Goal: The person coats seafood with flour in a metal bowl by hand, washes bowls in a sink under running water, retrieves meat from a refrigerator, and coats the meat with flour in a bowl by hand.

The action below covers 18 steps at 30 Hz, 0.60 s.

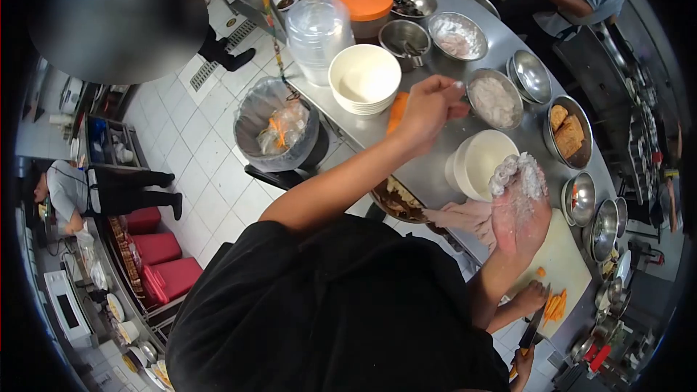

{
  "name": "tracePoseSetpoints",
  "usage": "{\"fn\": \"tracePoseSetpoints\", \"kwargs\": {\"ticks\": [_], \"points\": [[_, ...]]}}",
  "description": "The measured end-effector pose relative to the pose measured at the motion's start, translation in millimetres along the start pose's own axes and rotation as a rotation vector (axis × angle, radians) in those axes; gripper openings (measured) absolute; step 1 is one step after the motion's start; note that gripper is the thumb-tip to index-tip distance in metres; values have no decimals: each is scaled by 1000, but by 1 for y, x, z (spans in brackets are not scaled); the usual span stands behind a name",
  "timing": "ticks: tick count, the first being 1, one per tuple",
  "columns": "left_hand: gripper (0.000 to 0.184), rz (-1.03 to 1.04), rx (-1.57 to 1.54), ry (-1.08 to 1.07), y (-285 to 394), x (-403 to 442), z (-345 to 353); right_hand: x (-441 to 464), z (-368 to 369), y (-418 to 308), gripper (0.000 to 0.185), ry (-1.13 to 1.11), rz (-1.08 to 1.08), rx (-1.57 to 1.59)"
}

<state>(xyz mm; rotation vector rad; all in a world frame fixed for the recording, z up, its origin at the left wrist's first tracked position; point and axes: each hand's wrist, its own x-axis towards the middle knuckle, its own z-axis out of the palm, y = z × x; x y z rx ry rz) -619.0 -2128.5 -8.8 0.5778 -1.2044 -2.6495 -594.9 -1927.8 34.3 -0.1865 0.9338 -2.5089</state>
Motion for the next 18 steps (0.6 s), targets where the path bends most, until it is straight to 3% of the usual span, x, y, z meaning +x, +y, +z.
{"fn": "tracePoseSetpoints", "kwargs": {"ticks": [6, 8, 12, 15, 16, 18], "points": [[6, 21, 182, -16, 4, -78, -77, -25, 25, 18, 33, -155, -53, -32], [7, 41, 218, -5, 8, -100, -109, -39, 24, 29, 31, 15, -65, -50], [9, 114, 312, 42, 24, -139, -174, -73, 32, 59, 27, 29, -32, -84], [13, 247, 686, 119, 7, -141, -257, -109, 58, 91, 25, -12, -48, -46], [13, 236, 686, 122, 1, -144, -287, -120, 61, 103, 25, -4, -41, -46], [17, 225, 1083, 254, -8, -158, -344, -140, 55, 126, 30, 28, 85, -2]]}}
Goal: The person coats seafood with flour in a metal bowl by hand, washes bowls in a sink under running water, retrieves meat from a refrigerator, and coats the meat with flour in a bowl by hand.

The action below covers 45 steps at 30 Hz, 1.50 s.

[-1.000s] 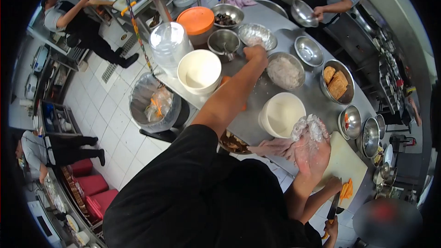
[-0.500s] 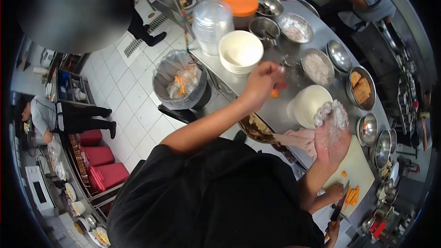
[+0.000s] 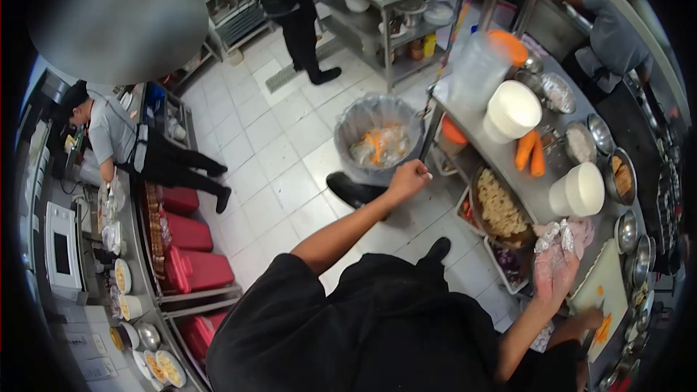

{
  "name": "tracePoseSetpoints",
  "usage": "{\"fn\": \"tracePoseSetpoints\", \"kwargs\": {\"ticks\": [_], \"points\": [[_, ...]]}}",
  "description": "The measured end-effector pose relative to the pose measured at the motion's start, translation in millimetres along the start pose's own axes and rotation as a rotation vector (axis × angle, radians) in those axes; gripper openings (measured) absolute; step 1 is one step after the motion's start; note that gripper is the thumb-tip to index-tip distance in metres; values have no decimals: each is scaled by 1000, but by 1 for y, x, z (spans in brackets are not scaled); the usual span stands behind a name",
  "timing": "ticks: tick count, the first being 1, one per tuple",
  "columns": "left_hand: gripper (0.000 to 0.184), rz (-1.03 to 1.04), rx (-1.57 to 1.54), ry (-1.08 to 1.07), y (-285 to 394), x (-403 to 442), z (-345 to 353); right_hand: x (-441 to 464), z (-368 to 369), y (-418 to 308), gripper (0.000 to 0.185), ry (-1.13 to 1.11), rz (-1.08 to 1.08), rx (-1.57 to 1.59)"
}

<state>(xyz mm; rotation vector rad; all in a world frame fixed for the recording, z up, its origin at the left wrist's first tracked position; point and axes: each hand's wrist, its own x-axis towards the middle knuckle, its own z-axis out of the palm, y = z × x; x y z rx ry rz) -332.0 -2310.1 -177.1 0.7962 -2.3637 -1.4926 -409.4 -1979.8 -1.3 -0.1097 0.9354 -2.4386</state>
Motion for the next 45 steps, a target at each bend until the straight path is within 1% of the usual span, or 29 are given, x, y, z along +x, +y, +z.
{"fn": "tracePoseSetpoints", "kwargs": {"ticks": [1, 3, 4, 5, 6, 7, 8, 9, 10, 12, 16, 20, 22, 23, 25, 26, 27, 29, 30, 33, 34, 35, 36, 37, 39, 40, 41, 43, 45], "points": [[19, -38, 78, 33, -28, -9, -10, -8, -1, 13, 35, -35, 39, 30], [17, -125, 217, 24, -76, -34, -34, -19, -18, 37, 37, 39, 74, 32], [16, -248, 318, 3, -98, -48, -42, -28, -12, 46, 41, -10, 155, 42], [17, -271, 423, 16, -127, -63, -48, -35, -20, 57, 44, 126, 203, 28], [17, -228, 401, -7, -146, -84, -60, -39, -34, 66, 46, -69, 297, 80], [19, -250, 492, -64, -168, -92, -71, -51, -36, 79, 47, 71, 288, 8], [21, -264, 578, -140, -190, -113, -75, -64, -40, 88, 51, 128, 321, -1], [24, -375, 631, -163, -218, -130, -78, -74, -63, 100, 52, 12, 363, 71], [27, -471, 687, -183, -241, -142, -82, -92, -63, 107, 49, 70, 365, 48], [32, -524, 769, -388, -244, -172, -100, -128, -70, 127, 40, 217, 351, 163], [34, -580, 853, -551, -261, -207, -102, -209, -71, 152, 26, 411, 269, 182], [33, -336, 934, -644, -233, -217, -61, -313, -79, 167, 21, 570, 115, 300], [30, -32, 986, -615, -228, -230, -19, -383, -79, 171, 20, 672, 8, 297], [30, 44, 988, -648, -226, -237, 8, -420, -83, 171, 19, 767, -32, 302], [28, 250, 1021, -786, -212, -261, 64, -503, -93, 176, 19, 821, -153, 335], [27, 318, 995, -782, -183, -293, 87, -544, -94, 182, 19, 847, -210, 358], [27, 457, 936, -844, -176, -303, 107, -576, -84, 193, 17, 938, -268, 366], [26, 733, 1001, -1056, -139, -376, 154, -664, -79, 205, 18, 1018, -453, 455], [24, 672, 939, -1067, -128, -413, 178, -699, -75, 210, 19, 1015, -525, 492], [16, 867, 762, -1298, -81, -526, 222, -778, -57, 216, 21, 1124, -762, 544], [15, 880, 683, -1353, -74, -518, 267, -752, -100, 204, 21, 1105, -798, 543], [15, 965, 559, -1414, -48, -571, 279, -786, -106, 189, 21, 1119, -832, 546], [14, 994, 465, -1483, -50, -600, 296, -805, -108, 182, 22, 1131, -857, 544], [12, 1037, 393, -1604, -11, -631, 296, -815, -119, 171, 22, 1129, -874, 544], [14, 1045, 395, -1611, 24, -671, 316, -835, -147, 152, 23, 1188, -938, 543], [17, 1021, 322, -1712, 45, -691, 351, -847, -177, 131, 23, 1177, -944, 527], [18, 1026, 290, -1711, 54, -701, 367, -863, -193, 132, 24, 1132, -997, 529], [18, 1009, 243, -1725, 77, -730, 406, -901, -209, 120, 24, 1110, -1038, 521], [20, 1023, 216, -1796, 101, -756, 437, -931, -211, 113, 25, 1208, -1178, 550]]}}
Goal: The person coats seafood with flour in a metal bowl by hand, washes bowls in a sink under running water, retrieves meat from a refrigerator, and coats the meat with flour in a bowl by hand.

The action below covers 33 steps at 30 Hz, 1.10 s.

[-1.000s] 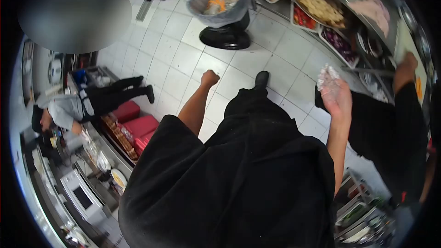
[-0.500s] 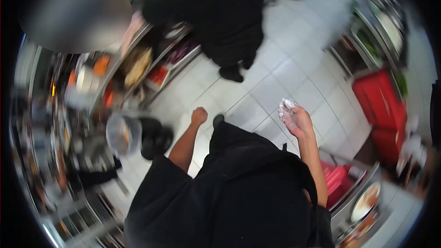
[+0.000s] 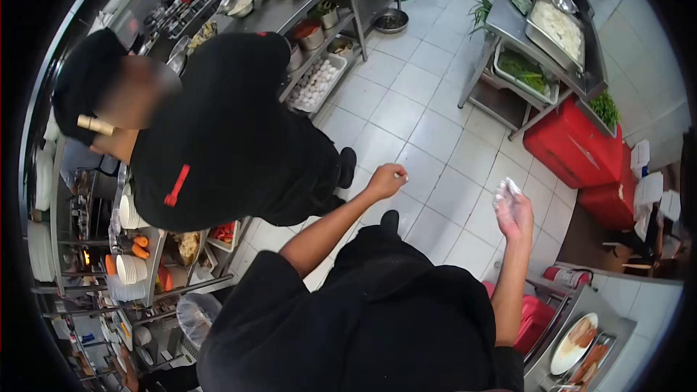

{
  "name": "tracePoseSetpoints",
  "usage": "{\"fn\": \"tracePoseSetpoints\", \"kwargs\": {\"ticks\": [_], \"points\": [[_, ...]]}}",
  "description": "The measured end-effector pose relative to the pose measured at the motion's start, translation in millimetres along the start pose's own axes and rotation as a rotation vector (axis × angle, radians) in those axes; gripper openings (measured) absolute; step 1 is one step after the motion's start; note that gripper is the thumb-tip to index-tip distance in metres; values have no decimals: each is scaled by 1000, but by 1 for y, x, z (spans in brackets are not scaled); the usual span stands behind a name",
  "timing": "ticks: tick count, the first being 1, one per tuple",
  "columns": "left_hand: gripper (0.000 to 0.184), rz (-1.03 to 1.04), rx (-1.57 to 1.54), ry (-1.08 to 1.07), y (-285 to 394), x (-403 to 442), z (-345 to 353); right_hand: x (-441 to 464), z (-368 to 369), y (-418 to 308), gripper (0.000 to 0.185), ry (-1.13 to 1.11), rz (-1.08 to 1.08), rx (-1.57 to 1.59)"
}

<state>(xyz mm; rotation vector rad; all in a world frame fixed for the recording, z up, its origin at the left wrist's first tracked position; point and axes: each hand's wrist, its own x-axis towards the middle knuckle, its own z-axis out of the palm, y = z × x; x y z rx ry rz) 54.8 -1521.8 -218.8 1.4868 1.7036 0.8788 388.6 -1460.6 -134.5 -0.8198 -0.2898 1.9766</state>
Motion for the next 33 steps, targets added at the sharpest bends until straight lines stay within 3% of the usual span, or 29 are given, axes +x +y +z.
{"fn": "tracePoseSetpoints", "kwargs": {"ticks": [6, 11, 14, 16, 17, 18, 19, 23, 25, 27, 28, 30, 33], "points": [[20, 71, 50, -38, 64, 140, -36, 13, -28, -66, 20, 304, -232, 57], [17, 15, 216, 34, 30, 248, -69, 62, -102, -85, 21, 192, -181, 166], [18, -253, 566, 45, -56, 289, -91, 138, -88, -97, 17, 302, -133, 157], [21, -448, 636, 71, -77, 275, -116, 196, -70, -118, 19, 463, -131, 145], [23, -567, 609, 72, -88, 265, -124, 236, -67, -129, 19, 445, -93, 121], [24, -672, 580, 71, -92, 254, -131, 271, -57, -141, 20, 160, 15, 124], [26, -750, 578, 36, -100, 244, -134, 305, -43, -155, 21, -126, 127, 126], [31, -1072, 444, 161, -91, 200, -135, 447, 79, -191, 24, -59, 196, 42], [32, -1172, 391, 161, -108, 183, -121, 512, 140, -206, 30, -320, 279, -18], [33, -1308, 300, 182, -113, 174, -109, 555, 213, -209, 35, -418, 274, -87], [32, -1368, 276, 276, -106, 177, -104, 587, 238, -209, 35, -452, 282, -116], [32, -1434, 211, 268, -98, 200, -114, 638, 285, -208, 34, -547, 335, -126], [33, -1449, 203, 358, -113, 256, -136, 696, 340, -208, 33, -439, 326, -122]]}}
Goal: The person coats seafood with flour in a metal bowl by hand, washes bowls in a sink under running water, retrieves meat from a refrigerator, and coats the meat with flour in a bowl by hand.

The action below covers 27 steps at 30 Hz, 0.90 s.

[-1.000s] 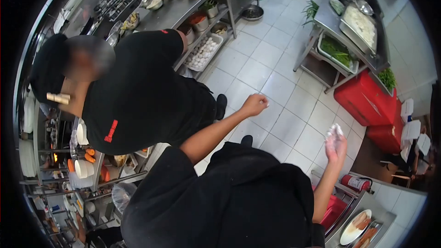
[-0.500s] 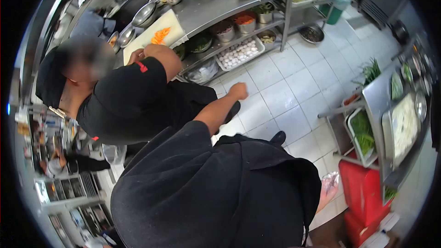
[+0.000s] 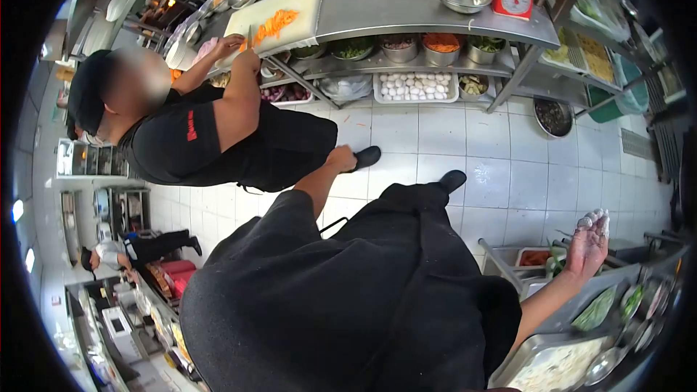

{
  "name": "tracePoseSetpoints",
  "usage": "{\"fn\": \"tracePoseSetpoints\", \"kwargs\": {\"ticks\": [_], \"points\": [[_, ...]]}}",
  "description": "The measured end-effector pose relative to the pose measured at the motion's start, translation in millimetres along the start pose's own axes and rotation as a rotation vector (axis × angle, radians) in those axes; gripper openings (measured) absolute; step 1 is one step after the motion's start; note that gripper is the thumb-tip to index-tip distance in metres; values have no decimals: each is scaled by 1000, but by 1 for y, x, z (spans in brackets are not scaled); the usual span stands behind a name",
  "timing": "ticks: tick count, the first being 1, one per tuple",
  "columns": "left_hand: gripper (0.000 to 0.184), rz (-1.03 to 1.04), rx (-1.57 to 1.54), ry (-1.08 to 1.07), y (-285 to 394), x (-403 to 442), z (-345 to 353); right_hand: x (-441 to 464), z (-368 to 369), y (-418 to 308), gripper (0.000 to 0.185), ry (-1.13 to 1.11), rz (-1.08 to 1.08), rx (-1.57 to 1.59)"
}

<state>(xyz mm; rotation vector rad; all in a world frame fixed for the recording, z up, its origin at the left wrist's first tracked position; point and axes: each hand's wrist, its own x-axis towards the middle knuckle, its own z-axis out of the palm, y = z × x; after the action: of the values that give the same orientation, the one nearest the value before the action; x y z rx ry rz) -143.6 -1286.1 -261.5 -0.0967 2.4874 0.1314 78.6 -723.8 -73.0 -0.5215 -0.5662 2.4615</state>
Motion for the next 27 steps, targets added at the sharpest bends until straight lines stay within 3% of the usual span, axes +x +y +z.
{"fn": "tracePoseSetpoints", "kwargs": {"ticks": [5, 8, 10, 12, 13, 14, 15, 16, 19, 21, 22, 23, 24, 25, 26, 27], "points": [[22, 401, 160, 103, 177, 116, 8, 75, -7, -51, 31, 6, -34, 39], [19, 574, 124, 109, 348, 115, -24, 100, -16, -85, 29, 48, -77, 77], [17, 841, -45, 247, 449, 97, -36, 118, -31, -114, 26, -12, -99, 118], [16, 1092, -95, 215, 535, 83, -41, 137, -40, -137, 26, -66, -140, 138], [17, 1121, -55, 163, 577, 84, -36, 145, -35, -145, 28, -155, -226, 3], [18, 1156, -7, 116, 611, 84, -38, 162, -51, -163, 29, -35, -263, 40], [20, 1215, -55, 100, 639, 71, -45, 172, -51, -178, 29, -118, -275, 1], [17, 1132, 113, 40, 667, 50, -59, 181, -40, -190, 26, -16, -327, 110], [23, 1321, 230, 194, 706, 106, -31, 227, -51, -247, 20, 101, -370, 242], [26, 1107, 276, 136, 715, 113, -36, 253, -61, -290, 22, 62, -370, 258], [28, 1166, 265, 199, 710, 133, -33, 268, -63, -312, 23, 43, -373, 261], [30, 1128, 223, 229, 688, 209, 3, 283, -69, -334, 24, 58, -384, 257], [32, 945, 272, 30, 709, 117, -52, 298, -73, -355, 24, 49, -414, 264], [32, 976, 308, 160, 690, 164, -27, 313, -76, -376, 25, 53, -399, 252], [31, 872, 490, 124, 677, 182, -22, 322, -79, -393, 26, 64, -389, 245], [29, 842, 268, 61, 664, 198, -17, 333, -76, -408, 27, 124, -416, 227]]}}
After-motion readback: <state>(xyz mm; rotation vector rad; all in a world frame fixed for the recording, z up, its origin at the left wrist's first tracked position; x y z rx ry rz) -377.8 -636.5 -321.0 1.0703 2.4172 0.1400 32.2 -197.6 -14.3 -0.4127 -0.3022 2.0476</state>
